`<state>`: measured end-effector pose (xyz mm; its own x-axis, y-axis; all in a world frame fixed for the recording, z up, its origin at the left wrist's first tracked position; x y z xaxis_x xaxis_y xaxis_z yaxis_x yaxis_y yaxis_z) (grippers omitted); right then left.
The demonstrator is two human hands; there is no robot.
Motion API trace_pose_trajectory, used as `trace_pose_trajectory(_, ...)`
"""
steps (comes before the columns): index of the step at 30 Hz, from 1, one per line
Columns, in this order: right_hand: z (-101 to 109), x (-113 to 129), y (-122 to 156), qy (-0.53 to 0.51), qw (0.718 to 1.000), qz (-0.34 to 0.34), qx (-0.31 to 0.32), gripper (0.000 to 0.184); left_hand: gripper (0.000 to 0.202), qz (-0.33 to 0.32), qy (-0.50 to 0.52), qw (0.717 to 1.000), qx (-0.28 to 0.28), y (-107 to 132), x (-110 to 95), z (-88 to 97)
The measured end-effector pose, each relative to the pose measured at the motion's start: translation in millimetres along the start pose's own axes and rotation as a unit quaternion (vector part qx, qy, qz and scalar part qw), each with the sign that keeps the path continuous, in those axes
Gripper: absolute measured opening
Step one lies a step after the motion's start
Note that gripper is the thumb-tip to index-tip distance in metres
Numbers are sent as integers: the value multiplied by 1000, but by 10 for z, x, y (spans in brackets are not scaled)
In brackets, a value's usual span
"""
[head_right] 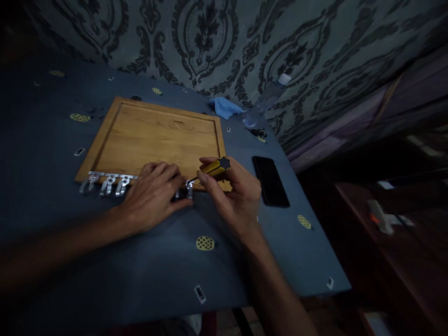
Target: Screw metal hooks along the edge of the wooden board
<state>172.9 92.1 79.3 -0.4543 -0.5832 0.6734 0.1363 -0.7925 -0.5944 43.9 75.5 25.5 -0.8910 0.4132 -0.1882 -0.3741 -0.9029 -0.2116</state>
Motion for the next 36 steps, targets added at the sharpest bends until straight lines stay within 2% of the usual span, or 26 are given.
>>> trace_pose_trajectory(6,23,-94,-9,-40,997,-50,-47,20,48,0,10,1000,4,-4,-1,-1)
trace_pose_trajectory(13,1,-67,-5,-58,993,-57,-83,27,49,6,10,1000,23,-7,0,-12)
trace_pose_trajectory(16,-5,-115,-16,-85,990,-77,-82,28,49,5,10,1000,18,-3,-2,-8)
trace_pose_trajectory(19,-32,-150,-24,-86,991,-91,-48,29,47,2,1,1000,2,1,-7,7)
trace_pose_trajectory(22,-39,-137,-28,-72,994,-81,-21,21,46,-3,-5,1000,-9,3,-15,19)
trace_pose_trajectory(25,-27,-121,-26,-57,996,-65,-22,16,47,0,1,1000,-1,1,-13,13)
trace_pose_trajectory(30,-12,-142,25,-7,998,-29,-49,14,49,7,8,1000,28,-7,-7,-10)
trace_pose_trajectory(36,44,-101,113,33,995,18,-89,12,48,7,8,1000,25,-9,-3,-4)
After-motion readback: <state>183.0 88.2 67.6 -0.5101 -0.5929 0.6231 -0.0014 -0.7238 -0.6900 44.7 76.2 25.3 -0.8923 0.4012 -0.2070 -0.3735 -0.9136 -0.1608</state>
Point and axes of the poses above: each hand's wrist, its own y-axis away from the middle knuckle, its own z-axis out of the back of the hand, x = y × z, the point moved 9 cm from there along -y, towards the middle knuckle, and after that the axes turned 4 degrees about -x, right-handed, at the moved point
